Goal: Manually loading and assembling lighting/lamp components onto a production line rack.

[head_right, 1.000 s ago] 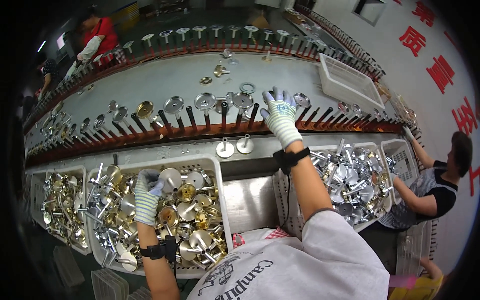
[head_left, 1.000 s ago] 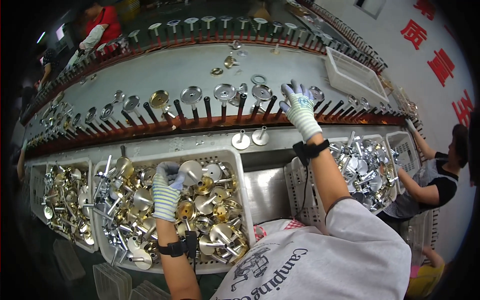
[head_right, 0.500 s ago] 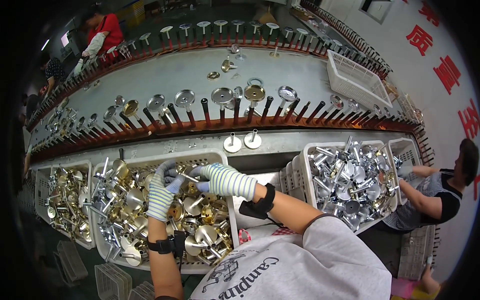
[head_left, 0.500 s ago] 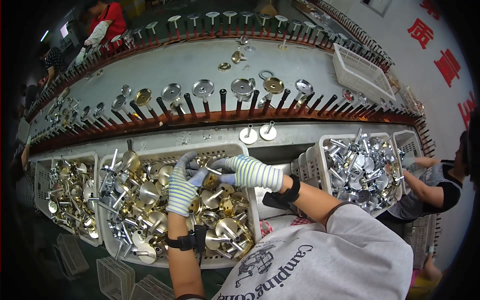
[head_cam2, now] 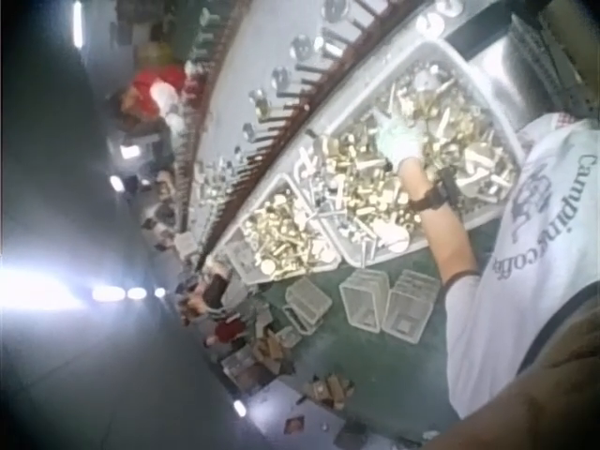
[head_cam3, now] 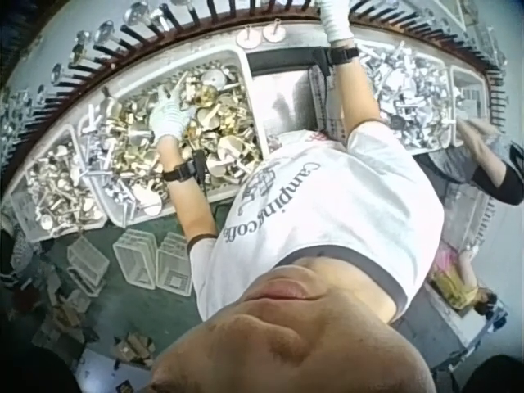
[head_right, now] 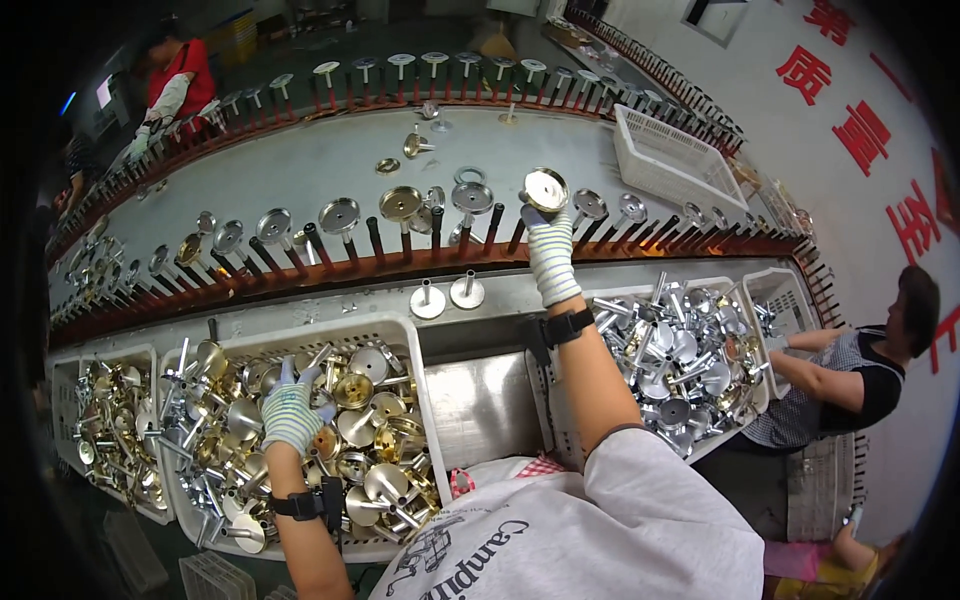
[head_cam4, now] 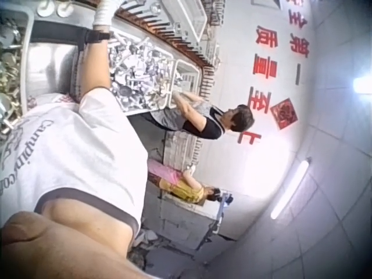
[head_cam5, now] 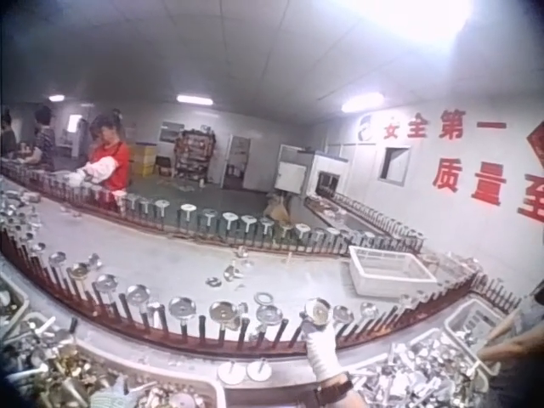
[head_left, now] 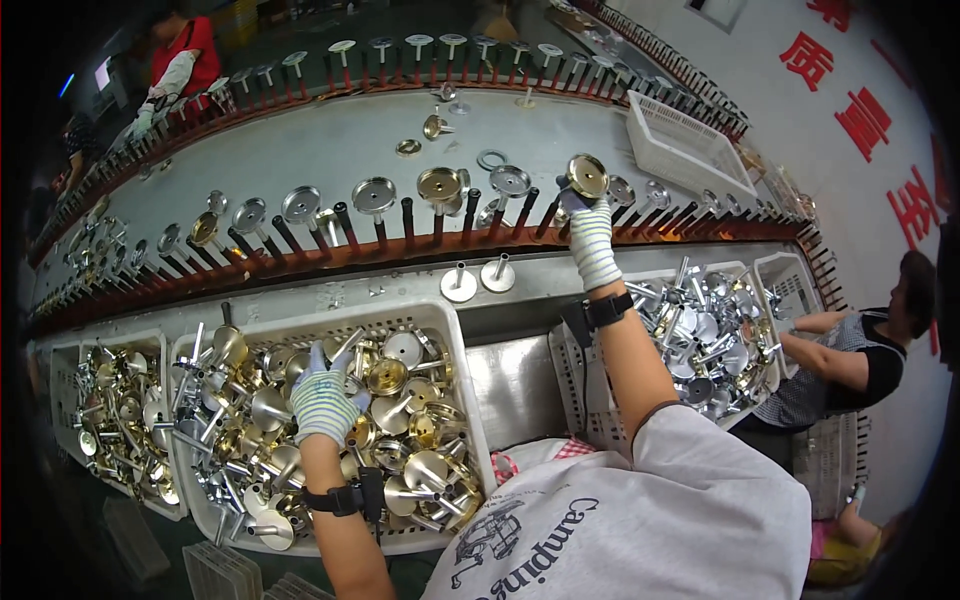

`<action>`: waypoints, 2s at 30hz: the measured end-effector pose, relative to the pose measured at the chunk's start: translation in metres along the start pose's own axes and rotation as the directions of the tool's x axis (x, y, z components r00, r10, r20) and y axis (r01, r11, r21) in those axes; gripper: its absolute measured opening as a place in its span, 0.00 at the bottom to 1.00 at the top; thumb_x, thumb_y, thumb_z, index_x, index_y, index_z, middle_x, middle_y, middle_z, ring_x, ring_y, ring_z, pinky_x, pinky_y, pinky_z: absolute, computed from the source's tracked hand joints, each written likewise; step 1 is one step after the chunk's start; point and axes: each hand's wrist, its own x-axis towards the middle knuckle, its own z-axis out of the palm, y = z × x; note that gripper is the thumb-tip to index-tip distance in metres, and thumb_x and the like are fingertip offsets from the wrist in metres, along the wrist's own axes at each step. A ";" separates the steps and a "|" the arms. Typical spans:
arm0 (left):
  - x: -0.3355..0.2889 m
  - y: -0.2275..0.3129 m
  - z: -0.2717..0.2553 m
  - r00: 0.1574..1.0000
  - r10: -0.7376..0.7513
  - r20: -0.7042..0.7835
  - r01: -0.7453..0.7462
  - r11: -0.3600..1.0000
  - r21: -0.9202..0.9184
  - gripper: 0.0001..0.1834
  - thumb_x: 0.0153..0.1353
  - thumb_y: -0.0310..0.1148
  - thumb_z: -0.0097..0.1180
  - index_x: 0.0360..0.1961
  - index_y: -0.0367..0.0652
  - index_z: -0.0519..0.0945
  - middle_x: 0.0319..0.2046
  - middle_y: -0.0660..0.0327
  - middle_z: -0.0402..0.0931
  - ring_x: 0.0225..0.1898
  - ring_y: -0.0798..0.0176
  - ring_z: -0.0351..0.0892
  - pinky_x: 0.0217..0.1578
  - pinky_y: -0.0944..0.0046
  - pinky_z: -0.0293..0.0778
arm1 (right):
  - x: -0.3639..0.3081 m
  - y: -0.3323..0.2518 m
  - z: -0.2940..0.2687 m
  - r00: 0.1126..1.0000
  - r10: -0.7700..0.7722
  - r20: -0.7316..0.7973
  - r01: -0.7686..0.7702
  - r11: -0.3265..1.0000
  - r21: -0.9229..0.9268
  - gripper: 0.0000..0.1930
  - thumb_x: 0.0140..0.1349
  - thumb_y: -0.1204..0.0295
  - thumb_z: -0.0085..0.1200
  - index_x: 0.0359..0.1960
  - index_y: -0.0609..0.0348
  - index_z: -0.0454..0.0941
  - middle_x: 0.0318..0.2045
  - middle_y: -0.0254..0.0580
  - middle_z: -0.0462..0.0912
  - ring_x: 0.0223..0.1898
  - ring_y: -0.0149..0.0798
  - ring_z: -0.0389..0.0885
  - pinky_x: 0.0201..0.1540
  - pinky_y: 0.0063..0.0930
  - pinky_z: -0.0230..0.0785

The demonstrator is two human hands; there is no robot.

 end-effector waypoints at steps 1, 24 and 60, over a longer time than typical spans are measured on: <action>0.003 0.007 -0.001 0.998 -0.049 0.026 0.048 0.999 0.011 0.34 0.36 0.42 0.66 0.50 0.52 0.72 0.62 0.48 0.53 0.55 0.46 0.66 0.52 0.51 0.66 | 0.009 0.006 0.000 1.000 0.007 -0.021 -0.008 0.999 -0.042 0.15 0.53 0.77 0.56 0.44 0.61 0.74 0.37 0.34 0.80 0.36 0.29 0.76 0.39 0.21 0.68; 0.002 -0.016 0.014 0.977 -0.115 -0.182 0.090 0.986 -0.143 0.20 0.46 0.42 0.59 0.42 0.47 0.77 0.45 0.50 0.70 0.41 0.50 0.75 0.43 0.53 0.72 | -0.010 0.048 0.106 0.949 0.059 0.311 0.179 0.711 -0.680 0.12 0.58 0.69 0.49 0.41 0.63 0.73 0.30 0.47 0.81 0.29 0.44 0.77 0.35 0.33 0.68; -0.003 -0.037 0.012 0.993 0.101 -0.054 -0.103 0.994 -0.029 0.13 0.44 0.36 0.60 0.35 0.54 0.80 0.49 0.61 0.71 0.54 0.57 0.65 0.59 0.50 0.51 | -0.185 -0.020 0.198 -0.144 0.598 0.788 0.742 0.593 -0.314 0.17 0.50 0.67 0.51 0.42 0.62 0.74 0.38 0.52 0.79 0.40 0.53 0.77 0.41 0.41 0.70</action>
